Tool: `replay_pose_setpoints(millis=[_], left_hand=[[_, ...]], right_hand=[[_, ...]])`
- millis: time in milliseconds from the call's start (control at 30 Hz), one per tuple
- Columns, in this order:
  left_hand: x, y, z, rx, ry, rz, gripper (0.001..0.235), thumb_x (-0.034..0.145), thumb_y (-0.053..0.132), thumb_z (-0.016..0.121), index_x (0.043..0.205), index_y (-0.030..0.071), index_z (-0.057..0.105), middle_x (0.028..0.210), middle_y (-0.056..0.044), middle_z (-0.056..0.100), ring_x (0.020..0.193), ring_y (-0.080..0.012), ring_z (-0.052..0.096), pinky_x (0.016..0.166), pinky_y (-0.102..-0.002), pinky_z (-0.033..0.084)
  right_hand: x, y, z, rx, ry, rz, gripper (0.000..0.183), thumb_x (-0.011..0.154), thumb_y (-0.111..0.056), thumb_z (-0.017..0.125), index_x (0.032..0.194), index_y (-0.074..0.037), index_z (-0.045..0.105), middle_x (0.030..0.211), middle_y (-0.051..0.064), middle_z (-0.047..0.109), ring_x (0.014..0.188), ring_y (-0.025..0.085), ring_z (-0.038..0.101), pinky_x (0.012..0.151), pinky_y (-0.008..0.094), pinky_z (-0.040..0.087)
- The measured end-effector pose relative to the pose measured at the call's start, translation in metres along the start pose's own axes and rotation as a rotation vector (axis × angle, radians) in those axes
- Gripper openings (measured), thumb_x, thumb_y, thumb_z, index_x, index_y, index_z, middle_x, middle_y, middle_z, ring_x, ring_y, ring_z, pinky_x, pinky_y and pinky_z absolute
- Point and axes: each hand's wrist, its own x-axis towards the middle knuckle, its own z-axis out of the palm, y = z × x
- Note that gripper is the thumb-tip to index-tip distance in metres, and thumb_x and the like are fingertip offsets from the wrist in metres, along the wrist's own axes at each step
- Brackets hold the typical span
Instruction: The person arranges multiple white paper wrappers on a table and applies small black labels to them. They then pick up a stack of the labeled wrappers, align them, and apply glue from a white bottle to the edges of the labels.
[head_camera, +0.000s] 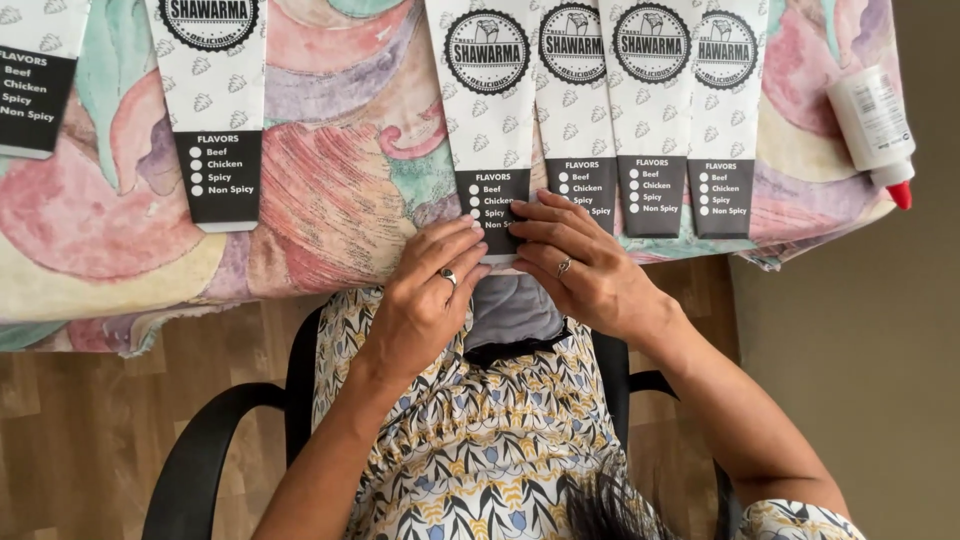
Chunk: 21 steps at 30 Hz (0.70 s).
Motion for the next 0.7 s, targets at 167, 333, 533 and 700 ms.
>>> replay_pose_setpoints(millis=[167, 333, 533, 700], left_hand=[[0.011, 0.005, -0.005, -0.027, 0.052, -0.011, 0.011, 0.089, 0.005, 0.079, 0.098, -0.001, 0.077, 0.106, -0.011, 0.074, 0.112, -0.0264, 0.069, 0.104, -0.04, 0.055], [0.012, 0.007, 0.006, -0.067, 0.122, -0.13, 0.006, 0.088, 0.004, 0.079, 0.093, 0.0, 0.076, 0.101, -0.006, 0.07, 0.109, -0.0245, 0.069, 0.102, -0.039, 0.056], [0.027, 0.013, -0.01, -0.216, 0.079, -0.332, 0.013, 0.083, -0.007, 0.077, 0.093, 0.001, 0.074, 0.095, -0.006, 0.066, 0.101, -0.0274, 0.068, 0.094, -0.041, 0.055], [0.031, 0.009, -0.012, -0.209, -0.014, -0.286, 0.02, 0.084, -0.008, 0.074, 0.101, 0.002, 0.075, 0.1, -0.008, 0.067, 0.104, -0.0305, 0.067, 0.096, -0.043, 0.053]], right_hand=[[-0.001, 0.0, 0.002, 0.01, 0.009, 0.029, 0.007, 0.09, 0.005, 0.073, 0.084, 0.009, 0.071, 0.096, 0.022, 0.073, 0.1, 0.045, 0.074, 0.099, 0.061, 0.054], [-0.004, 0.001, 0.005, 0.06, 0.035, 0.139, 0.01, 0.09, 0.006, 0.073, 0.082, 0.01, 0.068, 0.096, 0.022, 0.072, 0.102, 0.044, 0.073, 0.104, 0.063, 0.048], [-0.001, 0.001, -0.001, 0.194, 0.036, 0.398, 0.01, 0.082, 0.011, 0.079, 0.081, 0.006, 0.07, 0.092, 0.016, 0.073, 0.101, 0.038, 0.075, 0.109, 0.057, 0.046], [0.005, -0.004, -0.007, 0.219, 0.011, 0.466, 0.013, 0.08, 0.017, 0.075, 0.088, 0.007, 0.073, 0.094, 0.017, 0.075, 0.103, 0.038, 0.074, 0.111, 0.057, 0.046]])
